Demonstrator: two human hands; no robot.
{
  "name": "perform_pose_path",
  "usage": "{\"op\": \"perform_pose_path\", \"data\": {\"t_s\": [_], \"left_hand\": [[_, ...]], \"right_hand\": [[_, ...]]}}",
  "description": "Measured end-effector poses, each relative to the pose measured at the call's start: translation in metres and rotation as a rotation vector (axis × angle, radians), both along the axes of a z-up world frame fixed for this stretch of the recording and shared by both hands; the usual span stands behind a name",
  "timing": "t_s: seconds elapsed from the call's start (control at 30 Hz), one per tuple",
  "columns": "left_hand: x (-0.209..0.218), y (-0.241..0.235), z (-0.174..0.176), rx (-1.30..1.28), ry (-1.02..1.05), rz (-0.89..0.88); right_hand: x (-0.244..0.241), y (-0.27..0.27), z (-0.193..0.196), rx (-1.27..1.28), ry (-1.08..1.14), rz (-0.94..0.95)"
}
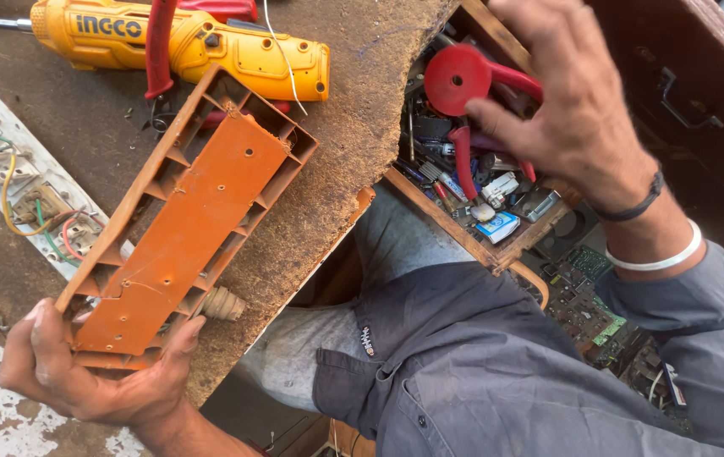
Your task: The person repairs an orange plastic housing by inserting small metal components and soldering them in place. They use pliers to trim wires and a soldering iron to secure connections, repeatedly adjusting the housing and components throughout the process.
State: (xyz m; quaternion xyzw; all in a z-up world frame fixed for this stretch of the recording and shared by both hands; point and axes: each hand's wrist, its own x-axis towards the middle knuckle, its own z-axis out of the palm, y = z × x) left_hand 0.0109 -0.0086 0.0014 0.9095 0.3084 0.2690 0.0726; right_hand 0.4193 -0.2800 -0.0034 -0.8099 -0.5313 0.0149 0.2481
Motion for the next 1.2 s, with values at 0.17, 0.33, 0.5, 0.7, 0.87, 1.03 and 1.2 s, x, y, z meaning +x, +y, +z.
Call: {"op": "perform_pose_path", "data": {"t_s": [0.17,0.33,0.5,0.7,0.87,1.03,1.2], "left_hand": [[0.0,0.0,-0.001,-0.017,-0.015,-0.002],[-0.005,0.002,-0.004,-0.021,0.019,-0.016],[-0.008,0.003,-0.004,-0.005,0.042,-0.031],[-0.008,0.004,-0.005,0.033,0.053,-0.029],[-0.009,0.005,-0.003,0.009,0.064,-0.038],[-0.011,0.007,-0.004,0.029,0.073,-0.037],[-0.015,0.007,-0.007,0.027,0.076,-0.05]], "right_hand": [[-0.023,0.012,-0.009,-0.066,-0.082,0.121],[-0.042,0.026,-0.024,-0.218,-0.119,0.092],[-0.038,0.026,-0.022,-0.196,-0.158,0.101],[-0.02,0.029,-0.001,-0.196,-0.117,0.161],[-0.015,0.026,0.001,-0.158,-0.246,0.222],[-0.045,0.015,-0.008,-0.147,-0.354,0.262],[-0.063,0.008,-0.018,-0.312,-0.359,0.279]]}}
